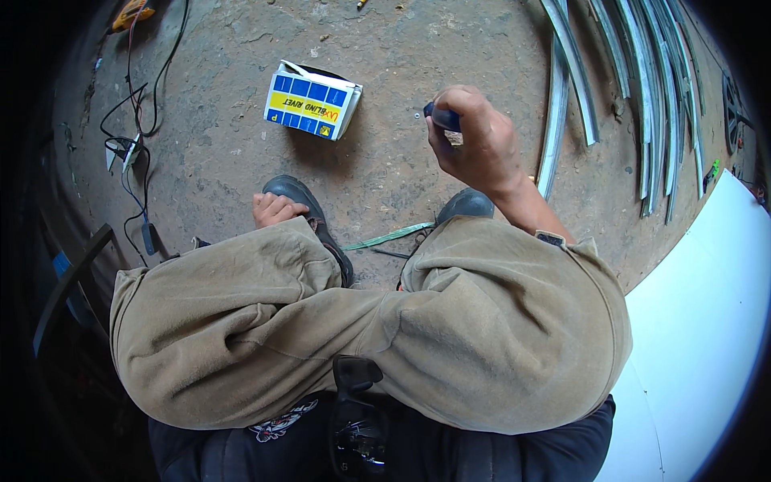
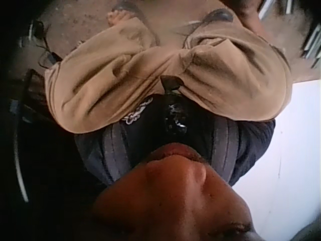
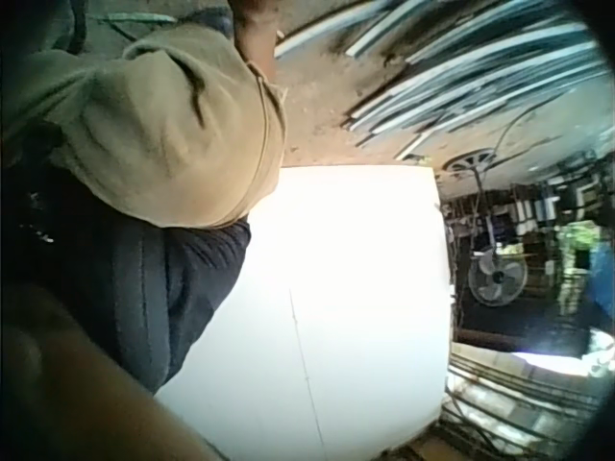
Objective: Organizing small rivets and using a screwdriver to prepare materials in a workshop.
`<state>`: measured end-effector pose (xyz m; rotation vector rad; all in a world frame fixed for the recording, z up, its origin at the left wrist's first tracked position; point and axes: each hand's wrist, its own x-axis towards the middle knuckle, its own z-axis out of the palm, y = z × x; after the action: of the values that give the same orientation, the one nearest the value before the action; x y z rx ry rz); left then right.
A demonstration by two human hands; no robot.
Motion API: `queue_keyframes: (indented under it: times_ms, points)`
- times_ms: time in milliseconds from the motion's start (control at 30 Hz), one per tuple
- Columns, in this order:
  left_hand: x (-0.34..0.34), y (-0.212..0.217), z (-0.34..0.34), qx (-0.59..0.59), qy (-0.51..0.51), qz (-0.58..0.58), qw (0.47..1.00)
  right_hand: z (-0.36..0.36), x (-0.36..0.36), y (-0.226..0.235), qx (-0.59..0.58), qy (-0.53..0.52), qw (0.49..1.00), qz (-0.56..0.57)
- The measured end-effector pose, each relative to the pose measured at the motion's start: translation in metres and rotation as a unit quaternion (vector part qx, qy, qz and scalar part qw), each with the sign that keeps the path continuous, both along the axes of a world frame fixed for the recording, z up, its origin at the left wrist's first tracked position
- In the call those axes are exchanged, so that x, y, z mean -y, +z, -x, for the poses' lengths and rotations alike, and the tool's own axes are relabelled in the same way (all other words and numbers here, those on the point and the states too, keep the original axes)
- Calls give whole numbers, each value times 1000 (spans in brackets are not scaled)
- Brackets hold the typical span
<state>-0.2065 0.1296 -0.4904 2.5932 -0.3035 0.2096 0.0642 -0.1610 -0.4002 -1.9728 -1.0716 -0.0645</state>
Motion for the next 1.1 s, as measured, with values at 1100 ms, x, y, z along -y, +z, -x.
queue_keyframes:
  times_ms: [1100]
  points:
    - [4,-4,-3,6,5,7,1000,-4,17,-10,-9,-21,999,36]
